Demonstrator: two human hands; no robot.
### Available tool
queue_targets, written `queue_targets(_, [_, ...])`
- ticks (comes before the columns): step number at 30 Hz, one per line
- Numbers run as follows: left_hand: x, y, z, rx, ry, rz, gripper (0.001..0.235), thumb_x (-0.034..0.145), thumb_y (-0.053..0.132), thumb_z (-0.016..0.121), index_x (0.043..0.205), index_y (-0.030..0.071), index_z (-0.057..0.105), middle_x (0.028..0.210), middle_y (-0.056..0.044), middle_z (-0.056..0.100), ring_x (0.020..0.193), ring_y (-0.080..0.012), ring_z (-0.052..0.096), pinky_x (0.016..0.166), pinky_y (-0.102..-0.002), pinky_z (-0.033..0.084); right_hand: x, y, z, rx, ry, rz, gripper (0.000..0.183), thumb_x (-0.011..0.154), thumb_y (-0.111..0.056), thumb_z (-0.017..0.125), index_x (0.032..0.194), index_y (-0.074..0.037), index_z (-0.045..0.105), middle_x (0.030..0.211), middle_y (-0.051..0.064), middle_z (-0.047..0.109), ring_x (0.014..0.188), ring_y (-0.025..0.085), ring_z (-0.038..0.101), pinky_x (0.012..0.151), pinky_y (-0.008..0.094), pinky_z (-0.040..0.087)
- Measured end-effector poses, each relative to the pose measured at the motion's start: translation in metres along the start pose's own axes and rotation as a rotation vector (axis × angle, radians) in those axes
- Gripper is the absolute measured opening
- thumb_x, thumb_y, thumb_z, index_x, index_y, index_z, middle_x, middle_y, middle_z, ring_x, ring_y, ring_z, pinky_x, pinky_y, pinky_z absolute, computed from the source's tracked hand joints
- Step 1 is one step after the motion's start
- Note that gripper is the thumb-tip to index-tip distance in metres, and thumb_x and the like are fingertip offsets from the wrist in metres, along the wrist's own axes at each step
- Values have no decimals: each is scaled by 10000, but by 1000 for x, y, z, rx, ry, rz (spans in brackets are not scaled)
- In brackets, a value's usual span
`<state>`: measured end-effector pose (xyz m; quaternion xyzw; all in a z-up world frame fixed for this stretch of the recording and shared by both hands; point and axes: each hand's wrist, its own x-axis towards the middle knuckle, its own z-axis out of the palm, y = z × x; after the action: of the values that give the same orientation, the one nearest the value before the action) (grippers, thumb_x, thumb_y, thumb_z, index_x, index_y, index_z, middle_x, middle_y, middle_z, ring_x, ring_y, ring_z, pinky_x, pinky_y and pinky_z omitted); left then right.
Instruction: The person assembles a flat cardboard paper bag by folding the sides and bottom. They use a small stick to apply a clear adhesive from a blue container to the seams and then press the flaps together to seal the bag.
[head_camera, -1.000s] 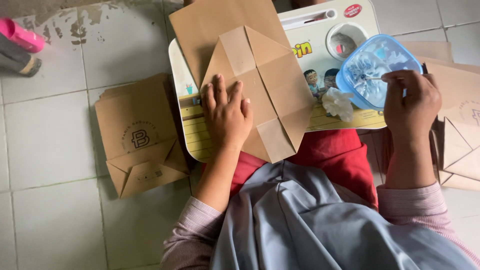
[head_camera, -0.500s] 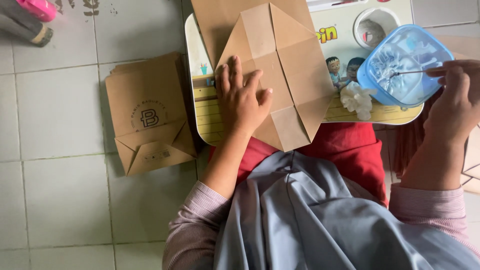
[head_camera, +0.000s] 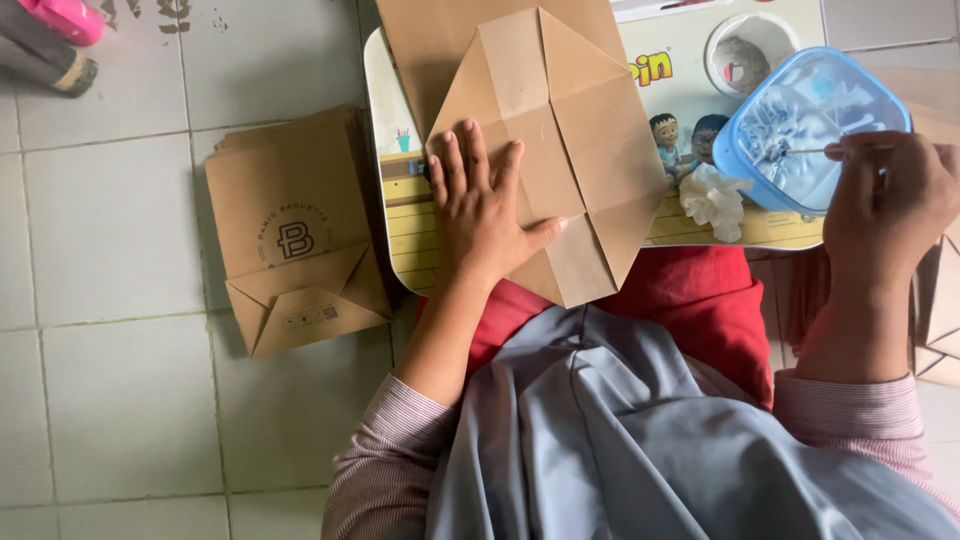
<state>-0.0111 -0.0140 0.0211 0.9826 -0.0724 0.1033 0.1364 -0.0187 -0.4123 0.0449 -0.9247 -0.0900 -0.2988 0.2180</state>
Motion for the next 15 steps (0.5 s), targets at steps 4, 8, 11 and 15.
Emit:
queue_targets(4, [0,-1,1,-10,18,-3,1063,667,763,845,1488,197,476,1662,-286,188,1534,-547,183,1241,-674,171,2,-3,1,337,69,194,217,1149,94,532,1085,82,739,1174,203,710,1180,320,675,1129,419,510])
queue_targets(8, [-1,-3,3,-28,56,6,1066,661,754,871,1489,203,488,1665,-281,193,1543,-539,196,1246,-672,190,7,-9,-10,393,18,298,237,1184,32,441,1206,74,674,1334,170,530,1311,291,555,1167,403,510])
queue_targets(11, [-2,-3,1,-11,17,17,1079,702,792,823,1523,189,469,1669,-285,151,1544,-543,160,1246,-676,175,24,-77,-14,235,0,-126,210,1154,256,475,1242,292,662,1256,380,590,1222,484,590,1149,517,482])
queue_targets(15, [1,-2,-1,-27,-11,-1,1101,617,660,864,1516,154,480,1655,-298,209,1533,-543,193,1239,-676,133,36,-162,25,675,-117,189,191,1012,85,525,1043,24,703,999,156,730,859,238,554,836,326,403])
